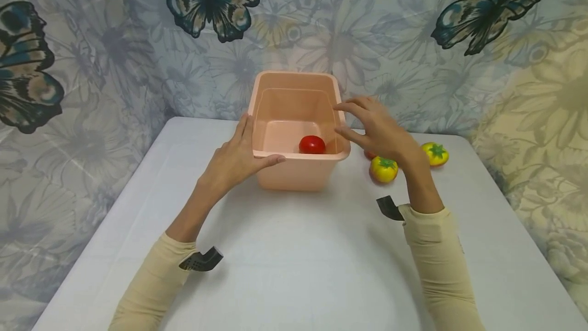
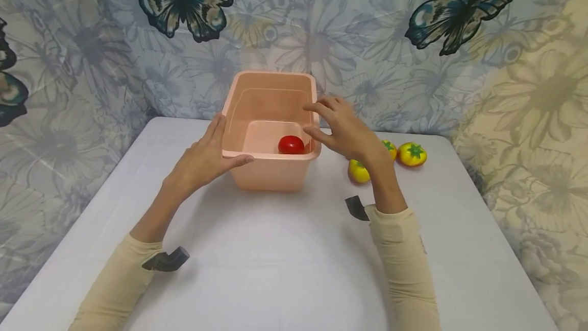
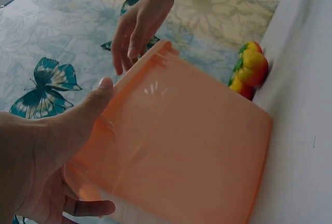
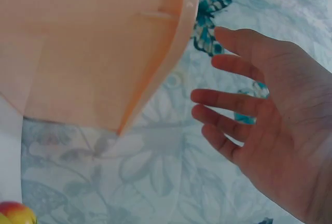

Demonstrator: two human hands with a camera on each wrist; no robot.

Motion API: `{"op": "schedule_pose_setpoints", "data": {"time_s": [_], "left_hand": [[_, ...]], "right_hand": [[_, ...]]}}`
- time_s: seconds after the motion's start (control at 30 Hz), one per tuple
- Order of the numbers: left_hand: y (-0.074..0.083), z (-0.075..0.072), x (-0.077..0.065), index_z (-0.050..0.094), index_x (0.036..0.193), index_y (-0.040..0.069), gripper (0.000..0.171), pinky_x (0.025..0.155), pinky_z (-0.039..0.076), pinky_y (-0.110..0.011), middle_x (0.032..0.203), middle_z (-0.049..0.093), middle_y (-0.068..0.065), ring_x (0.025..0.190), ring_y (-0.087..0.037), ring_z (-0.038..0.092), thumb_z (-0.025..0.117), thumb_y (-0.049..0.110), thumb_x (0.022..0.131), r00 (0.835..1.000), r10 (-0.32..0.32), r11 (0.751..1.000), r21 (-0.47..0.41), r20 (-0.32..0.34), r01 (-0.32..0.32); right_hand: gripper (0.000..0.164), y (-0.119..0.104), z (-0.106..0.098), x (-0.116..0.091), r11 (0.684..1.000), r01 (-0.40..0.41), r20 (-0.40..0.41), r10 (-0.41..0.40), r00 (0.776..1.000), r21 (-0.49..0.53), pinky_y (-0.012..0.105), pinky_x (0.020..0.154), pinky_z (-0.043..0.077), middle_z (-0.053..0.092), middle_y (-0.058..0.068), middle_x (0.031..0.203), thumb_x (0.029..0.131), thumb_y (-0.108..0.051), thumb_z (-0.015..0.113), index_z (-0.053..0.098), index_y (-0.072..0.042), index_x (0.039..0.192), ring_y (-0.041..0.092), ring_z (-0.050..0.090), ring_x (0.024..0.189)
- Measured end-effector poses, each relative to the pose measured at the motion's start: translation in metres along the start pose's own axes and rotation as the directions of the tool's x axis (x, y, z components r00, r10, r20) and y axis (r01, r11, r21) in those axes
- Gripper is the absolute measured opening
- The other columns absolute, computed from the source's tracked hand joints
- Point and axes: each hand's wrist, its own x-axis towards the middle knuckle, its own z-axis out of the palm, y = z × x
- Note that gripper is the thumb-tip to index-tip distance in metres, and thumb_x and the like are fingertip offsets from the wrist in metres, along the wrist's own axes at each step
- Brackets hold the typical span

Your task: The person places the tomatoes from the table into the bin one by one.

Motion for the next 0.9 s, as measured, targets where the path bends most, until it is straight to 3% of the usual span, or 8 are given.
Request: {"op": "schedule_pose_setpoints", "data": {"time_s": [0.23,0.47,0.7,0.9], "left_hand": [[0.002,-0.001,0.0,-0.001,0.169,0.011,0.132,0.096,0.057,-0.063,0.178,0.006,-0.013,0.123,-0.051,0.065,0.062,0.087,0.081,1.0,0.004,1.0,0.013,0.002,-0.004],[0.001,-0.001,-0.002,-0.002,0.169,0.012,0.132,0.096,0.057,-0.063,0.178,0.005,-0.013,0.122,-0.051,0.065,0.061,0.087,0.081,1.0,-0.003,1.0,0.017,0.014,0.002],[-0.002,-0.003,-0.002,-0.002,0.169,0.011,0.132,0.096,0.057,-0.064,0.178,0.006,-0.013,0.124,-0.051,0.064,0.061,0.088,0.081,1.0,-0.001,1.0,0.013,-0.005,0.001],[-0.001,-0.003,-0.003,-0.002,0.169,0.012,0.135,0.096,0.057,-0.064,0.178,0.007,-0.013,0.124,-0.05,0.064,0.061,0.09,0.079,1.0,-0.012,1.0,0.012,0.008,0.012]], "right_hand": [[0.07,0.015,-0.019,-0.014,0.993,-0.115,0.067,0.115,0.991,0.01,0.073,0.118,0.034,0.042,0.018,0.162,0.101,-0.035,0.069,0.038,-0.019,0.162,0.042,0.036,0.148],[0.071,0.035,-0.028,-0.022,0.979,-0.199,0.116,0.193,0.974,0.044,0.074,0.116,0.035,0.04,0.017,0.163,0.102,-0.046,0.065,0.037,-0.022,0.163,0.042,0.035,0.148],[0.069,0.066,-0.027,-0.029,0.971,-0.236,0.222,0.221,0.95,0.043,0.07,0.109,0.043,0.047,0.022,0.152,0.103,-0.034,0.066,0.035,-0.014,0.161,0.043,0.046,0.136],[0.065,0.095,-0.009,-0.041,0.94,-0.341,0.342,0.309,0.888,0.036,0.065,0.104,0.048,0.053,0.028,0.144,0.106,-0.044,0.059,0.042,-0.002,0.152,0.045,0.053,0.129]]}}
